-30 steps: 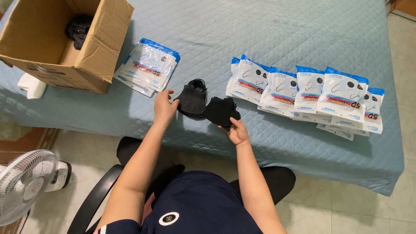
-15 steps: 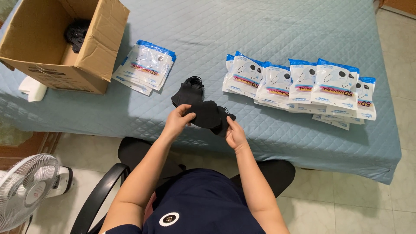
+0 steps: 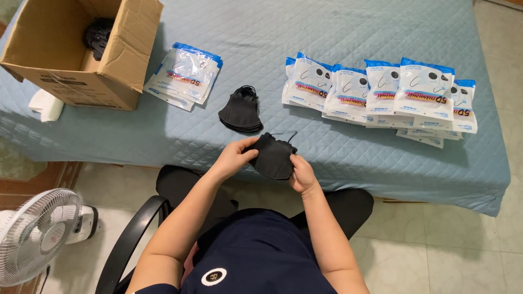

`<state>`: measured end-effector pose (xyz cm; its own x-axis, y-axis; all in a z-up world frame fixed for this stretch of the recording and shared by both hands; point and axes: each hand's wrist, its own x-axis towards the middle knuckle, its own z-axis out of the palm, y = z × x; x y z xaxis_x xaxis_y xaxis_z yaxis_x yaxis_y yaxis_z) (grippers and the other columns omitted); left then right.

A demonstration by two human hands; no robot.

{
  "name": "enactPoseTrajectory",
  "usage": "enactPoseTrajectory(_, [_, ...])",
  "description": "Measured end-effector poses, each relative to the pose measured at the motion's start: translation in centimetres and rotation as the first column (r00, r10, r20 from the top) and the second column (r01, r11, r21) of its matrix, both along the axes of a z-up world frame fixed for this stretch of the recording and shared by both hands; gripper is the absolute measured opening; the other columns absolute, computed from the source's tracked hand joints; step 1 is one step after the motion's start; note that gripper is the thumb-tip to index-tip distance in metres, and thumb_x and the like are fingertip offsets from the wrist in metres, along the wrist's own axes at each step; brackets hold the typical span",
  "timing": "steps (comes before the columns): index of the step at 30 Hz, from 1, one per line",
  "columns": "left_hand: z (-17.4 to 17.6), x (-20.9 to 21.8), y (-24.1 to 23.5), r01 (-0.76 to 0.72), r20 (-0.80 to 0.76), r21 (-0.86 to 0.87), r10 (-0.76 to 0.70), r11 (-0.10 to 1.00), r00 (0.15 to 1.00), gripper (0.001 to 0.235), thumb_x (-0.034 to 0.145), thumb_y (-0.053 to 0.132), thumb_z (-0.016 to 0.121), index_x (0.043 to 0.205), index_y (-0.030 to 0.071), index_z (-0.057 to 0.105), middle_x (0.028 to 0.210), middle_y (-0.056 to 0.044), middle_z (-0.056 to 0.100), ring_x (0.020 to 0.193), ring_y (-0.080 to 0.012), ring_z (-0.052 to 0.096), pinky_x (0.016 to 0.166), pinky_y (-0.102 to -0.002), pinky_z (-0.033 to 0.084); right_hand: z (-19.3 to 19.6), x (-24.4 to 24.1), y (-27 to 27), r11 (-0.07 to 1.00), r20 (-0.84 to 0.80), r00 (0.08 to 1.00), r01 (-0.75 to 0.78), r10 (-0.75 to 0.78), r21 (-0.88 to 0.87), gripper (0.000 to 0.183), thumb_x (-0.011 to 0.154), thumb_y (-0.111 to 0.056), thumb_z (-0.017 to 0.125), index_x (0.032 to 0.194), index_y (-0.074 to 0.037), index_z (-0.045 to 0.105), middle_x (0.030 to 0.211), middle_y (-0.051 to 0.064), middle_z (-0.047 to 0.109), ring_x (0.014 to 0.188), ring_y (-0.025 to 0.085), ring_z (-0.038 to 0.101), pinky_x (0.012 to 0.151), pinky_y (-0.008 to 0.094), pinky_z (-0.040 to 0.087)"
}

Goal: Taking black face masks out of a cardboard box, unfolding them, and arranging them on a bed next to stacks of packaged masks.

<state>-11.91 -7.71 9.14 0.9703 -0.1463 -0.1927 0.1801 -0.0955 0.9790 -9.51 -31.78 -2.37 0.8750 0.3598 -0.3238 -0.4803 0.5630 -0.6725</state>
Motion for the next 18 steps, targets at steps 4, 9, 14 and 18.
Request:
enactPoseTrajectory(4, [2.2, -1.8, 0.6, 0.037, -0.008, 0.054, -0.037, 0.998, 0.999, 0.048, 0.098, 0.008, 0.066, 0.144, -0.002, 0.058, 0.129, -0.025, 0.069, 0.117, -0.0333, 0.069, 0.091, -0.043, 0.060, 2.2, -1.9, 0.4, 0.988, 0.050, 0.996, -0.081, 0.075, 0.128, 0.052, 0.111, -0.036, 0.034, 0.149, -0.004, 0.048, 0.153, 0.020, 0.048, 0.140, 0.036, 0.047, 0.120, 0.054, 0.035])
enactPoseTrajectory(9, [5.3, -4.6, 0.1, 0.153, 0.005, 0.204, -0.157, 0.967, 0.988, 0.050, 0.100, 0.012, 0.063, 0.146, -0.004, 0.055, 0.138, -0.029, 0.063, 0.133, -0.0448, 0.056, 0.104, -0.053, 0.054, 0.8, -4.2, 0.6, 0.998, 0.055, 0.997, -0.056, 0.056, 0.013, 0.043, 0.099, -0.007, 0.058, 0.142, -0.002, 0.057, 0.135, 0.026, 0.062, 0.120, 0.040, 0.064, 0.104, 0.054, 0.050])
enactPoseTrajectory(14, [4.7, -6.6, -0.3, 0.078, 0.132, 0.251, -0.114, 0.965, 0.985, 0.054, 0.100, 0.017, 0.064, 0.150, 0.001, 0.050, 0.143, -0.026, 0.058, 0.137, -0.0460, 0.051, 0.105, -0.056, 0.051, 1.8, -5.4, 1.7, 0.978, -0.042, 0.996, -0.067, 0.077, 0.200, 0.043, 0.105, -0.023, 0.048, 0.145, -0.007, 0.054, 0.144, 0.023, 0.056, 0.128, 0.041, 0.057, 0.111, 0.059, 0.042])
enactPoseTrajectory(18, [-0.8, -7.6, -0.9, -0.178, 0.438, 0.321, 0.021, 0.930, 0.899, 0.053, 0.095, 0.018, 0.075, 0.142, 0.002, 0.058, 0.100, -0.011, 0.064, 0.084, -0.0194, 0.064, 0.071, -0.032, 0.056, 2.5, -6.3, 1.9, 0.958, -0.035, 0.994, -0.088, 0.101, 0.273, 0.051, 0.107, -0.029, 0.038, 0.151, -0.007, 0.046, 0.153, 0.021, 0.047, 0.139, 0.039, 0.045, 0.120, 0.059, 0.030])
